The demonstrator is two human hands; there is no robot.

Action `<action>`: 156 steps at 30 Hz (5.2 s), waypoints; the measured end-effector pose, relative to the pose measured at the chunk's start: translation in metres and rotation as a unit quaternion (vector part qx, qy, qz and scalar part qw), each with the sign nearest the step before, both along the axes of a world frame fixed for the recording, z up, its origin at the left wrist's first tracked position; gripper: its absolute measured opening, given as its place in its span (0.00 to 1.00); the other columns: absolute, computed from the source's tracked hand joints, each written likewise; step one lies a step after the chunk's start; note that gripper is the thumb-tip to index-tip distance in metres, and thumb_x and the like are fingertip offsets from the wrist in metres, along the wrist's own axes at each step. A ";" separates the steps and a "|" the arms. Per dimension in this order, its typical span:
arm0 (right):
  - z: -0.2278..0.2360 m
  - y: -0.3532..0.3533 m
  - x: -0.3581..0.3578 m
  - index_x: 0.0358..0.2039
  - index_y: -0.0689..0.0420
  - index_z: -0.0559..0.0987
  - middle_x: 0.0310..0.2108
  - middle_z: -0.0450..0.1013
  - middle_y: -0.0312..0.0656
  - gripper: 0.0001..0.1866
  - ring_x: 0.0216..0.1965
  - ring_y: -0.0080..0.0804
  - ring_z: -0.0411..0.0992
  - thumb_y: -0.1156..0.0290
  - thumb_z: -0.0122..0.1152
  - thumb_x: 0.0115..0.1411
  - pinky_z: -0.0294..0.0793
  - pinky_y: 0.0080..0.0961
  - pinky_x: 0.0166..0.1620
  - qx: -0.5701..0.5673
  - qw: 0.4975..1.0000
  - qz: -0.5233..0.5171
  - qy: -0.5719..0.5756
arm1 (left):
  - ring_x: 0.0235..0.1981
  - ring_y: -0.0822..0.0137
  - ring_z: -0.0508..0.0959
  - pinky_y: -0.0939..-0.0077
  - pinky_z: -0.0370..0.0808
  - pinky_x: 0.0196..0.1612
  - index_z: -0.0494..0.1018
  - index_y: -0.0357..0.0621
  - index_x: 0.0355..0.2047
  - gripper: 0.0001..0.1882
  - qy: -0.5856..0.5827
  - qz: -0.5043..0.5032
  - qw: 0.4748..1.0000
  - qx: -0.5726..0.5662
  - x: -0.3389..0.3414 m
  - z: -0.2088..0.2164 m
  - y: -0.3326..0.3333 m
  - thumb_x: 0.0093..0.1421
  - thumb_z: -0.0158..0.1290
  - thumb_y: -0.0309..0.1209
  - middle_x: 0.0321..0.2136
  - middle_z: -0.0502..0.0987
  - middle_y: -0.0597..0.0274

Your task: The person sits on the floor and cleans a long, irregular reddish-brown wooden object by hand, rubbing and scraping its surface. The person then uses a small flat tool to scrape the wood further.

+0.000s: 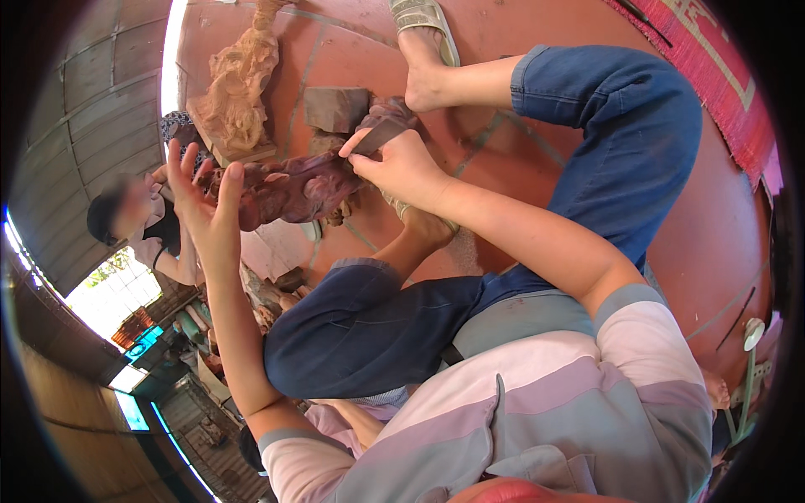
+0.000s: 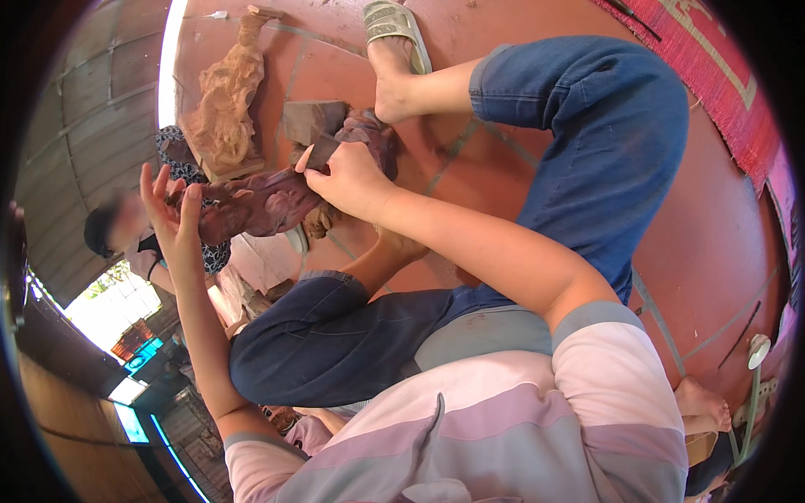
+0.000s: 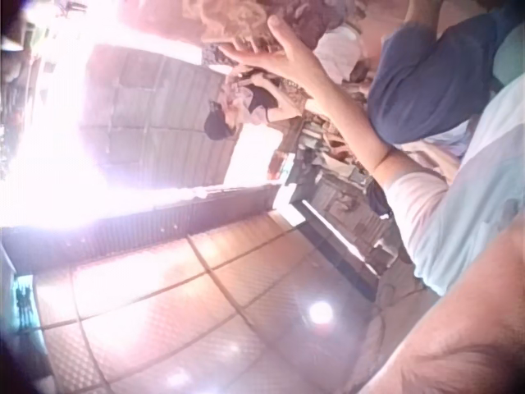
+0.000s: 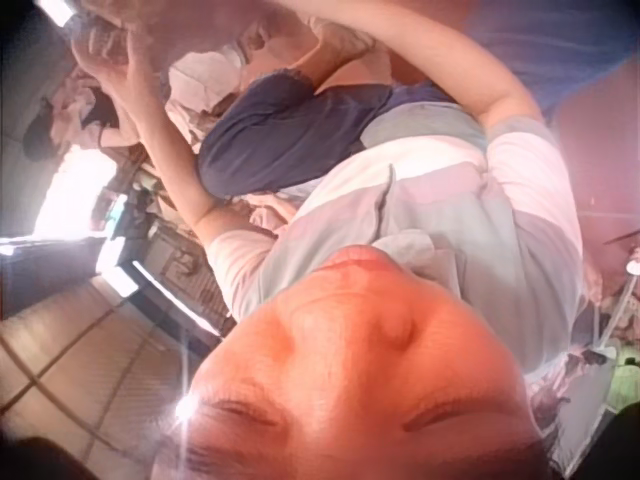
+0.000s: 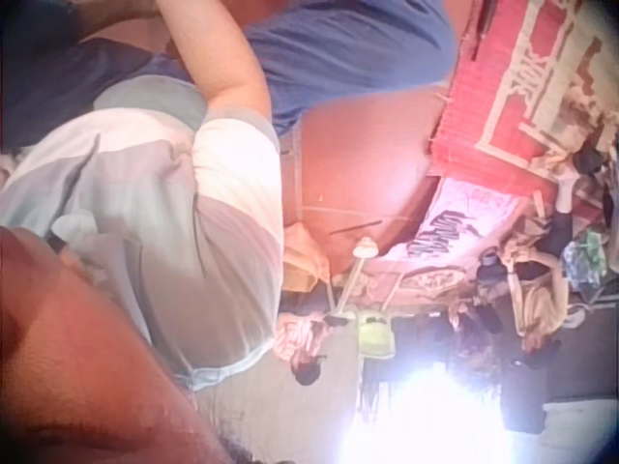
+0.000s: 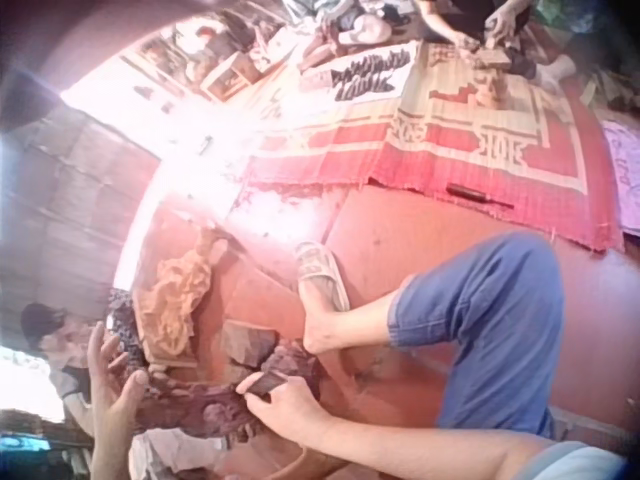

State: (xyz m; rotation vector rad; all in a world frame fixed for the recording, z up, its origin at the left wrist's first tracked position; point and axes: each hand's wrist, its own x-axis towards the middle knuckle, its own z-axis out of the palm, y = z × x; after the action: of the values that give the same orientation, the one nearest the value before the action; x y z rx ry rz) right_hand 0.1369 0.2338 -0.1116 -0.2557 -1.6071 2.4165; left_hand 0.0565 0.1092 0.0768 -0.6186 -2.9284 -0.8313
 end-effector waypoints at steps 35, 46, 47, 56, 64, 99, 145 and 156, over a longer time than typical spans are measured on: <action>0.022 -0.002 -0.005 0.27 0.59 0.77 0.24 0.75 0.46 0.03 0.27 0.40 0.74 0.75 0.57 0.50 0.72 0.29 0.33 0.035 0.999 -0.004 -0.024 | 0.32 0.77 0.72 0.87 0.66 0.32 0.43 0.41 0.63 0.39 -0.081 0.052 0.986 0.135 -0.012 -0.023 -0.006 0.57 0.54 0.25 0.41 0.75 0.52; 0.000 -0.019 -0.004 0.31 0.59 0.78 0.26 0.75 0.44 0.05 0.28 0.30 0.75 0.74 0.59 0.52 0.72 0.24 0.33 0.025 0.999 0.006 -0.040 | 0.27 0.82 0.71 0.93 0.65 0.27 0.50 0.39 0.62 0.35 -0.084 0.050 0.987 0.127 -0.011 -0.022 0.000 0.57 0.54 0.26 0.39 0.76 0.54; 0.004 -0.020 -0.002 0.30 0.60 0.78 0.26 0.75 0.44 0.05 0.28 0.28 0.74 0.75 0.59 0.52 0.72 0.23 0.34 0.038 0.999 -0.001 -0.001 | 0.28 0.81 0.72 0.92 0.66 0.28 0.50 0.39 0.62 0.35 -0.082 0.049 0.987 0.127 -0.012 -0.022 -0.001 0.57 0.54 0.26 0.39 0.76 0.54; 0.000 -0.004 -0.010 0.30 0.61 0.78 0.27 0.75 0.43 0.05 0.28 0.30 0.74 0.75 0.59 0.51 0.70 0.23 0.33 0.006 0.997 0.016 -0.072 | 0.34 0.78 0.73 0.87 0.69 0.37 0.52 0.38 0.61 0.33 -0.101 0.044 0.985 0.132 -0.013 -0.021 -0.002 0.57 0.54 0.26 0.40 0.76 0.54; 0.007 -0.003 -0.005 0.31 0.60 0.79 0.28 0.76 0.43 0.06 0.29 0.31 0.74 0.75 0.58 0.51 0.71 0.22 0.33 0.040 0.998 0.004 -0.041 | 0.34 0.78 0.73 0.87 0.69 0.37 0.53 0.38 0.61 0.33 -0.101 0.049 0.984 0.141 -0.013 -0.022 -0.001 0.57 0.54 0.25 0.40 0.76 0.53; 0.011 -0.009 -0.019 0.23 0.61 0.79 0.22 0.73 0.53 0.07 0.31 0.46 0.74 0.71 0.59 0.46 0.72 0.35 0.35 0.049 0.995 0.020 -0.081 | 0.33 0.77 0.74 0.85 0.69 0.39 0.62 0.37 0.55 0.25 -0.114 0.064 0.983 0.130 -0.013 -0.021 -0.006 0.57 0.53 0.26 0.38 0.76 0.56; 0.012 0.023 -0.018 0.30 0.58 0.79 0.23 0.75 0.39 0.06 0.28 0.25 0.73 0.73 0.61 0.50 0.70 0.22 0.33 -0.014 0.998 0.058 -0.005 | 0.35 0.74 0.74 0.81 0.70 0.41 0.59 0.37 0.57 0.26 -0.137 0.059 0.980 0.134 -0.012 -0.019 -0.005 0.59 0.52 0.27 0.40 0.74 0.54; 0.009 0.056 -0.014 0.36 0.59 0.78 0.28 0.75 0.37 0.09 0.32 0.21 0.74 0.70 0.55 0.56 0.75 0.18 0.38 -0.072 0.976 0.188 -0.078 | 0.36 0.74 0.72 0.81 0.70 0.42 0.57 0.40 0.59 0.26 -0.105 0.060 0.983 0.135 -0.005 -0.017 0.002 0.64 0.45 0.40 0.40 0.74 0.56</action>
State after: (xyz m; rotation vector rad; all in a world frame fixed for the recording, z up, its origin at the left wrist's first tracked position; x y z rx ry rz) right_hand 0.1228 0.2897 -0.1025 -0.1817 -1.6736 2.8691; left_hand 0.0518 0.1110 0.0599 -0.3497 -2.9142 -1.3206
